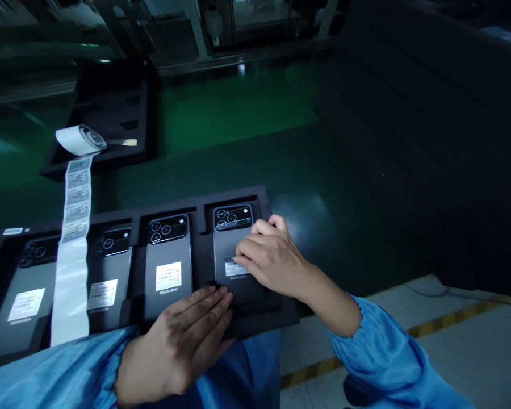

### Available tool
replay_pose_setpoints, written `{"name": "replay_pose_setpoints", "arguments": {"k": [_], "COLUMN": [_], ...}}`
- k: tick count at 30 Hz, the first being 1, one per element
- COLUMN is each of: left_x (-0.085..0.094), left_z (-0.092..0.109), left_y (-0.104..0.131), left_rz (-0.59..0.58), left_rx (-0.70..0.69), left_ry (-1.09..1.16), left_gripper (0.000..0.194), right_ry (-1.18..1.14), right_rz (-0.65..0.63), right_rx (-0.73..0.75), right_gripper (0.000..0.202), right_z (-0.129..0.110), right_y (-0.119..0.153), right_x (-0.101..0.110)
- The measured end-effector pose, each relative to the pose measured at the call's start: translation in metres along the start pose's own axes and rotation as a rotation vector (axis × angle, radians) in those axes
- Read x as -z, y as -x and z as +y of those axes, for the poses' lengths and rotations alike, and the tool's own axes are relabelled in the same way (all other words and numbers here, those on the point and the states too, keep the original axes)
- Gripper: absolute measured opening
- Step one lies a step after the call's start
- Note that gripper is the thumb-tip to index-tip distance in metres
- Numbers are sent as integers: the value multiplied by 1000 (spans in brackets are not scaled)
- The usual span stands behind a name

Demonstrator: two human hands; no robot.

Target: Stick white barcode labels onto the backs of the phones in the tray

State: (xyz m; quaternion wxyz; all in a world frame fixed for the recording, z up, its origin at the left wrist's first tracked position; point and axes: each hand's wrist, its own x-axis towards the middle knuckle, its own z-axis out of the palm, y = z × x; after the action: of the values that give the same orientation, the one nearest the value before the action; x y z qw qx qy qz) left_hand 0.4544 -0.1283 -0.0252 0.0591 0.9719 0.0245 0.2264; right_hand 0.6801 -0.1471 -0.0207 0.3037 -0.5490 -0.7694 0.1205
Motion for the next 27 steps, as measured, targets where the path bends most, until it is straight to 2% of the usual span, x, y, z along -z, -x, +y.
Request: {"name": "replay_pose_setpoints", "arguments": {"k": [4,11,14,19,22,25,27], "left_x": [-1,-3,-2,-3,-4,-5,-5], "left_z": [0,1,1,2,2,2,2], "left_y": [3,5,4,5,6,6,6], "left_rz": [-16,-22,-24,-39,-37,-41,-35], "left_rx": [-15,-22,-28,-22,-29,-39,-34], "left_ry": [-5,-15,-26,-39,-40,-52,-58], "left_gripper": [33,35,35,35,37,38,37], "right_ry": [110,499,538,591,607,578,547], "right_rz": [-52,-238,-273,-278,-274,-293,-302], "right_rx": [24,50,22,-30,-50,-55,-57], "right_gripper": [21,37,37,17,14,21,40], "right_z": [-2,-11,-13,-14,-14,-12,-10], "right_y": [1,-4,-7,-9,-9,-10,-11], "right_x": [1,6,6,4,3,5,7]}}
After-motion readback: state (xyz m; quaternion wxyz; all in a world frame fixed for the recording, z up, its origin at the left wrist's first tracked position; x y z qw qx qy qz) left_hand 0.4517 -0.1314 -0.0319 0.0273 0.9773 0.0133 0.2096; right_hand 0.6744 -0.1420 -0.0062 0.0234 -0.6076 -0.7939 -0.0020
